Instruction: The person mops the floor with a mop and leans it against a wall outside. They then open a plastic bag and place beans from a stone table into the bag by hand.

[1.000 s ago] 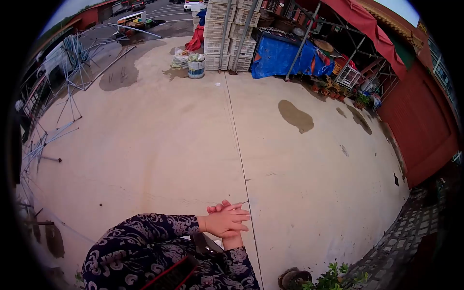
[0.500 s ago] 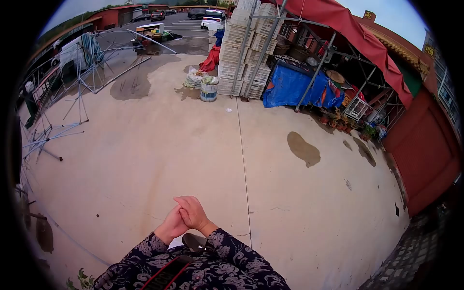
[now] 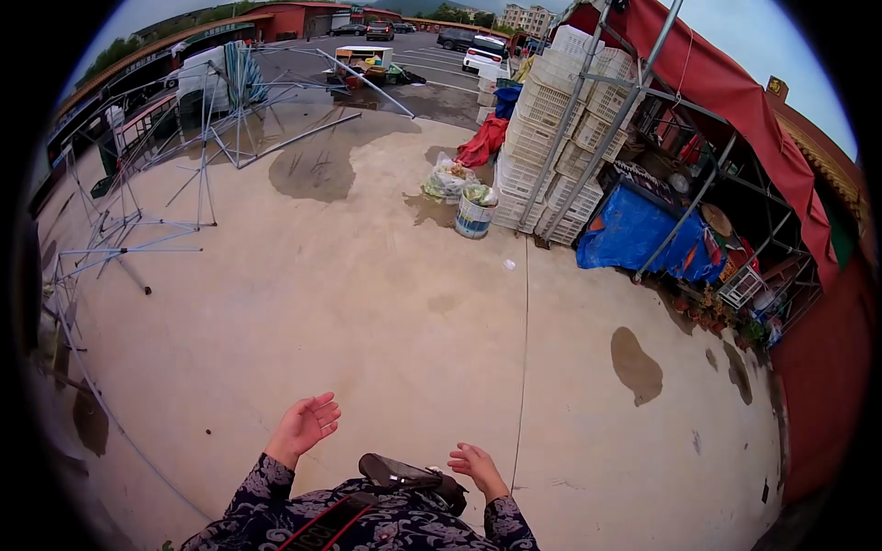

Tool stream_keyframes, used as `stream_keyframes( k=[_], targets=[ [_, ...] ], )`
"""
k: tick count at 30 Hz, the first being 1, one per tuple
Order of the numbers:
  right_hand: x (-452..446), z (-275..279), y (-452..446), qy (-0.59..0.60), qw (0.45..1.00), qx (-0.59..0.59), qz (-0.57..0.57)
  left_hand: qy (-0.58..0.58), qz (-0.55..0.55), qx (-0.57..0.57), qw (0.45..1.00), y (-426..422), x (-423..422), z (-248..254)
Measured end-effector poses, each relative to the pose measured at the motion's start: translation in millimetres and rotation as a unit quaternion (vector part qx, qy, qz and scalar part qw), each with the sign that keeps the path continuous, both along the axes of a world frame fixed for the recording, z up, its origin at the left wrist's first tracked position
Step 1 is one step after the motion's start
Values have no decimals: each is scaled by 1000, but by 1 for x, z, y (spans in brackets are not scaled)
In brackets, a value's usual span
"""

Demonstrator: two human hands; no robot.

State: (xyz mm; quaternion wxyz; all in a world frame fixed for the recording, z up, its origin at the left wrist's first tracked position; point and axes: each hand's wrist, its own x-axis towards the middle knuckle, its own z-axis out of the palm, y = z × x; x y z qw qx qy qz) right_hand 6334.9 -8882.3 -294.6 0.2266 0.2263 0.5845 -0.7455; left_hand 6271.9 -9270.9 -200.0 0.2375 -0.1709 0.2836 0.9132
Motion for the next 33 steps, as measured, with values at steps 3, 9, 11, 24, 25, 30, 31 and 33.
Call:
stream_keyframes(
  k=[3, 9, 11, 24, 25, 30, 31, 33],
  targets=[
    [-77, 47, -13, 46, 988, -148, -27, -13, -25, 13, 1000, 25, -65, -11],
    [-265, 108, -3, 121, 924, -362, 32, -20, 3, 3, 1000, 70, -214, -9],
    [-343, 118, 4, 125, 923, -354, 79, -29, 39, -24, 998, 66, -256, -2],
    [-734, 111, -127, 52, 882, -375, 280, -159, 341, -15, 926, -1, -483, -70],
    [-764, 106, -134, 32, 890, -374, 260, -173, 338, -14, 925, -13, -519, -71],
    [-906, 117, -136, -2, 922, -365, 129, -100, 302, -61, 946, -87, -732, -64],
    [-938, 119, -130, 12, 929, -355, 108, -77, 293, -95, 948, -97, -786, -43],
    [-988, 117, -117, 40, 938, -342, 46, -15, 269, -110, 957, -104, -885, -11]
  ],
)
